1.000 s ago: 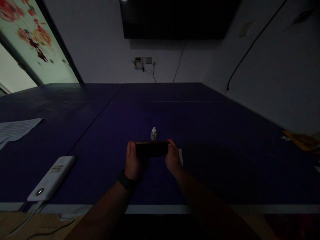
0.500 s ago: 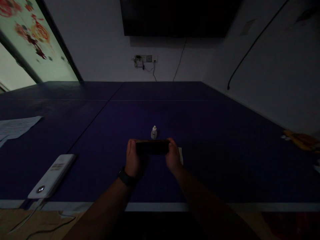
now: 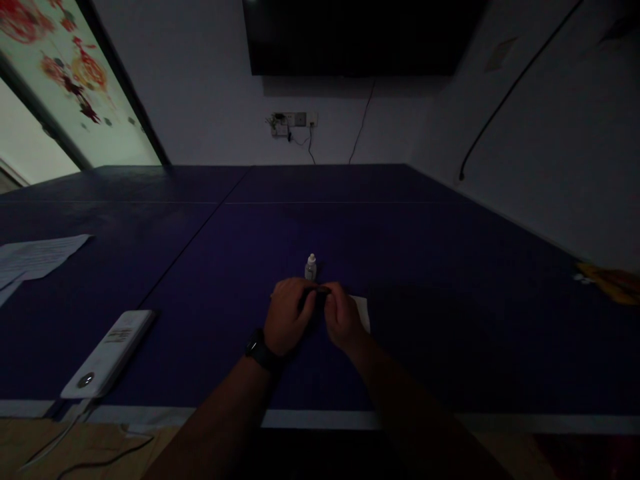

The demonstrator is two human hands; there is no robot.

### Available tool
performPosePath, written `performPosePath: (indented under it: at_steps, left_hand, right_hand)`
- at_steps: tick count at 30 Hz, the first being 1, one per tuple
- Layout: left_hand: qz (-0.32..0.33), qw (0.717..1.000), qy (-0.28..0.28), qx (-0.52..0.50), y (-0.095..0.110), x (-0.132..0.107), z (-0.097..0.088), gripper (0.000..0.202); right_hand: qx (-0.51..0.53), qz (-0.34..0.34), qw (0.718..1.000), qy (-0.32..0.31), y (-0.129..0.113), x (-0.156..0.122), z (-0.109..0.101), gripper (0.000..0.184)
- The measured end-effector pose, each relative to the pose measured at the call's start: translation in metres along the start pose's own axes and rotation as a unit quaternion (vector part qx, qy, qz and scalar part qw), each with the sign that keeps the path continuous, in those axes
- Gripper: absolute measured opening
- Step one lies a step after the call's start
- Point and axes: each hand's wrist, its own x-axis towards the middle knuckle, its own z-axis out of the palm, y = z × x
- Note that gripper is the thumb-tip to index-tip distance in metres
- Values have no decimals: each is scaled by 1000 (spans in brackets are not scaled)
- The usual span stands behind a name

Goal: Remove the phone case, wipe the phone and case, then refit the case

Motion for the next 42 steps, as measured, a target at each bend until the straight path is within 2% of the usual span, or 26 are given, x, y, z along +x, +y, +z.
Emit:
performPosePath:
  at_steps: [7,14,20,28,38,42]
  left_hand:
    - [21,996,-3,82,-2,-8,0,16]
    - [62,979,-21,192,-2,-13,-1,21]
    - [94,977,2,190,-7,-22,0,22]
    - [101,983,25,150,-6,-33,-3,25]
    - [91,988,33,119,-2,-34,-4,29]
    - [82,992,8,100,-2,-32,-6,29]
  right_hand:
    - [-27,-86,996,-24,-4,0,1,16]
    - [-42,-165,985,-20,-2,-2,6,13]
    - [-52,-214,975,-18,-3,-5,10,16]
    - [-47,-235,970,-39,-12,-8,9,16]
    - [-32,-217,974,-63,-21,-10,3,16]
    - [-7,-201,975,-90,-22,-8,0,15]
